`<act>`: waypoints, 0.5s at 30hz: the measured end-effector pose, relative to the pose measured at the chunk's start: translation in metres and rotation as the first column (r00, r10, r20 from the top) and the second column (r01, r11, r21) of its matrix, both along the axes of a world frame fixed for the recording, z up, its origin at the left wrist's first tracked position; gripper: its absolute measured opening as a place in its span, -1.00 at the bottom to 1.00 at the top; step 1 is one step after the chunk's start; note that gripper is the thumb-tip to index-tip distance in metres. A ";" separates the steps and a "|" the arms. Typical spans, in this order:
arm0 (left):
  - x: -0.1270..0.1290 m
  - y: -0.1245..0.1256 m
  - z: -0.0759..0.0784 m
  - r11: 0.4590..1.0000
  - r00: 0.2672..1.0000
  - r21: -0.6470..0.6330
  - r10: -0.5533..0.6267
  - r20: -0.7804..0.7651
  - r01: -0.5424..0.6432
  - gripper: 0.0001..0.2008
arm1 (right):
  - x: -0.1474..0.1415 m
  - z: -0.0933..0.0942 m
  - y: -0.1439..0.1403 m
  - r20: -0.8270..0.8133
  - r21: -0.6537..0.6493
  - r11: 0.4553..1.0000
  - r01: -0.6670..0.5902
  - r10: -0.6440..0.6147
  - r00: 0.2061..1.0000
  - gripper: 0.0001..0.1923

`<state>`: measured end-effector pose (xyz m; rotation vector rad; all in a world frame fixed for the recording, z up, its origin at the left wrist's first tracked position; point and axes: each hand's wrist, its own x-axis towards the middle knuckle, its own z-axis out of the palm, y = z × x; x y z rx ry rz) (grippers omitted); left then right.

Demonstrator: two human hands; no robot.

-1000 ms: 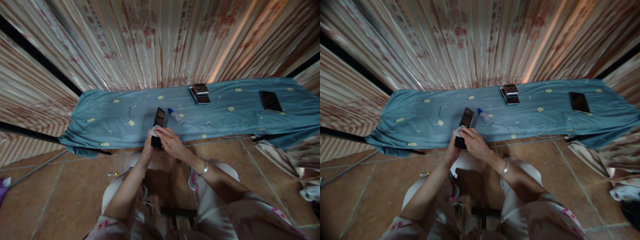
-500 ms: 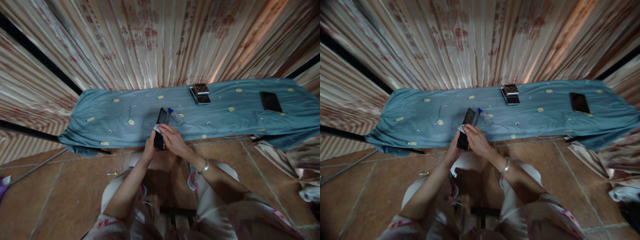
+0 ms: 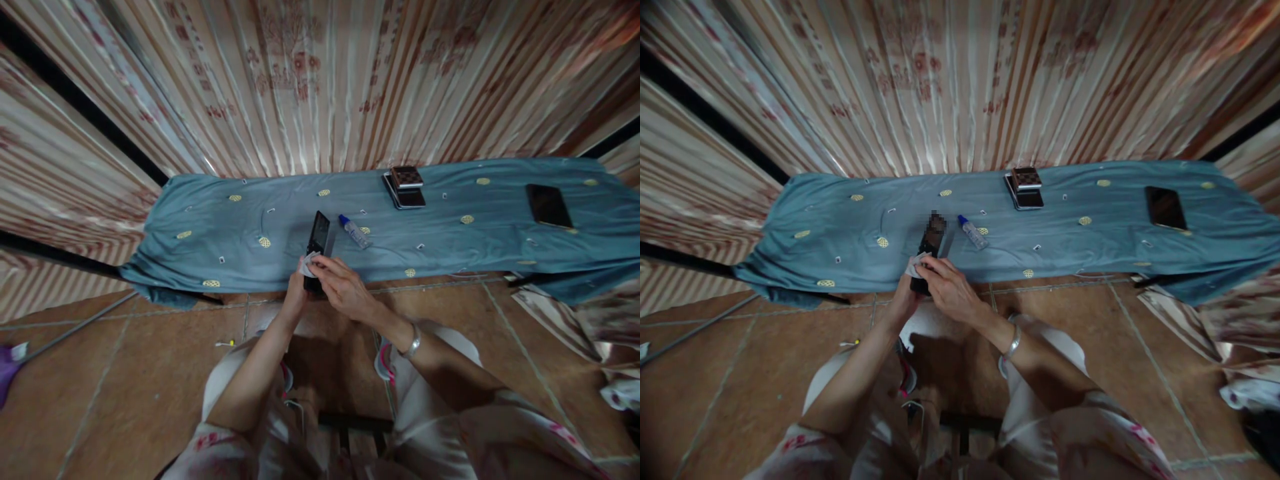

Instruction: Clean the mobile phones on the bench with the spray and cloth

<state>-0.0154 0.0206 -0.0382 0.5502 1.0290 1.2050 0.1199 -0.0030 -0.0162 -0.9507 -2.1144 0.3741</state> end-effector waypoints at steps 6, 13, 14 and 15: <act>-0.006 0.002 0.009 0.992 0.996 -0.116 0.052 0.075 -0.043 -0.65 | -0.006 0.001 -0.009 0.019 0.067 0.996 -0.052 0.050 0.999 -0.56; -0.007 0.005 0.023 0.987 0.986 -0.132 0.111 0.127 -0.094 -0.59 | -0.002 -0.006 -0.008 0.041 0.119 0.992 -0.038 0.033 0.999 -0.59; -0.006 0.005 0.023 0.986 0.984 -0.134 0.119 0.130 -0.102 -0.59 | -0.002 -0.007 -0.007 0.044 0.115 0.993 -0.030 0.025 0.999 -0.59; -0.005 0.006 0.023 0.985 0.983 -0.132 0.127 0.131 -0.110 -0.59 | -0.001 -0.007 -0.006 0.046 0.110 0.994 -0.020 0.015 0.999 -0.58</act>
